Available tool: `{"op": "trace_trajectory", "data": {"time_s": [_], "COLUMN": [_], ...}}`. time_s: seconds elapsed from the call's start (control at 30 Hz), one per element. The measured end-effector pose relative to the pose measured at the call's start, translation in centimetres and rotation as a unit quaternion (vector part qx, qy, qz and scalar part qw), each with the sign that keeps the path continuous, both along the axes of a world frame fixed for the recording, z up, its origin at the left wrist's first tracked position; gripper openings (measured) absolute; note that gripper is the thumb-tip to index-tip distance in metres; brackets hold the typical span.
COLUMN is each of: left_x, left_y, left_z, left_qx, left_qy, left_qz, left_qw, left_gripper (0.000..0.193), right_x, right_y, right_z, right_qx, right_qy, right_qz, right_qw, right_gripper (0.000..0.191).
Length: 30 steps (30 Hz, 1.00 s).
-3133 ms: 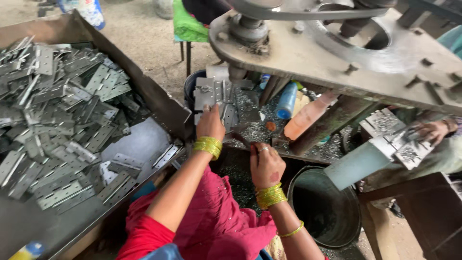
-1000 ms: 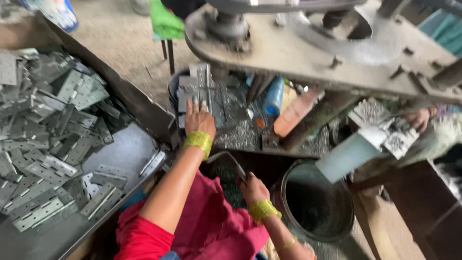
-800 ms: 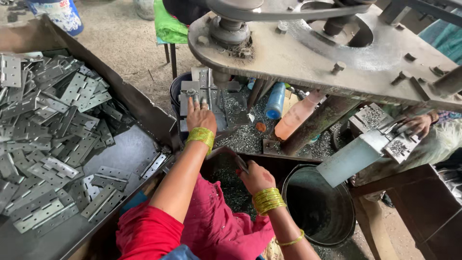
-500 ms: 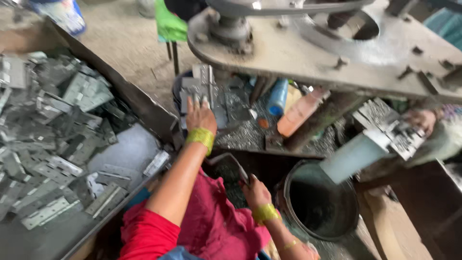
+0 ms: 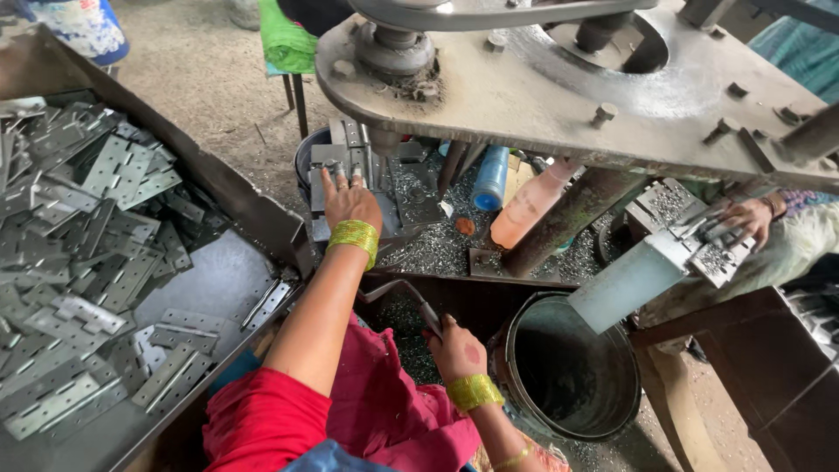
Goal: The person repeatedly places small metal plates into a manual punch press, operates the lever to punch holes, and removes the finished pieces. The person handles the plates one at a time and maintains a steady rhythm throughout the clip.
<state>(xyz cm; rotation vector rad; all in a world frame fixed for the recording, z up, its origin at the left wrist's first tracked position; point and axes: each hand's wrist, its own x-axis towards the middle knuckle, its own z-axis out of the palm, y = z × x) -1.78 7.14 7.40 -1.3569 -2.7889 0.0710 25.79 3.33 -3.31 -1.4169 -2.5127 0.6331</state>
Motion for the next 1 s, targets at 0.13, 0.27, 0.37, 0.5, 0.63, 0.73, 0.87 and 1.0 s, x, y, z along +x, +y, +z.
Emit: {"op": "trace_trajectory", "data": {"time_s": [0.13, 0.27, 0.37, 0.5, 0.63, 0.73, 0.87, 1.0], "left_x": [0.0, -0.3, -0.3, -0.2, -0.4, -0.6, -0.4, -0.2], "left_y": [-0.4, -0.4, -0.1, -0.3, -0.6, -0.5, -0.5, -1.1], "left_z": [-0.6, -0.2, 0.2, 0.3, 0.2, 0.2, 0.2, 0.9], "left_qx": [0.053, 0.029, 0.012, -0.014, 0.017, 0.038, 0.025, 0.033], "left_qy": [0.019, -0.011, 0.000, -0.017, -0.013, -0.014, -0.002, -0.013], "left_qz": [0.000, 0.013, 0.013, 0.008, 0.012, 0.003, 0.004, 0.002], "left_qw": [0.998, 0.999, 1.000, 1.000, 1.000, 0.999, 1.000, 0.999], "left_gripper": [0.042, 0.041, 0.041, 0.040, 0.039, 0.040, 0.040, 0.038], "right_x": [-0.3, -1.2, -1.4, -0.6, -0.3, -0.6, -0.9, -0.1], "right_y": [0.7, 2.4, 2.7, 0.7, -0.1, 1.2, 2.4, 0.9], "right_z": [0.3, 2.2, 2.6, 1.5, 1.6, 2.4, 1.8, -1.4], "right_qx": [-0.022, -0.009, -0.020, -0.040, -0.058, -0.051, -0.032, 0.048], "right_qy": [-0.011, -0.016, -0.044, -0.001, -0.020, -0.019, -0.048, 0.037], "right_qz": [-0.005, 0.031, 0.037, 0.001, -0.006, 0.003, 0.030, 0.009], "right_qw": [1.000, 0.999, 0.998, 0.999, 0.998, 0.998, 0.998, 0.998], "right_gripper": [0.034, 0.034, 0.039, 0.042, 0.042, 0.042, 0.041, 0.049]}}
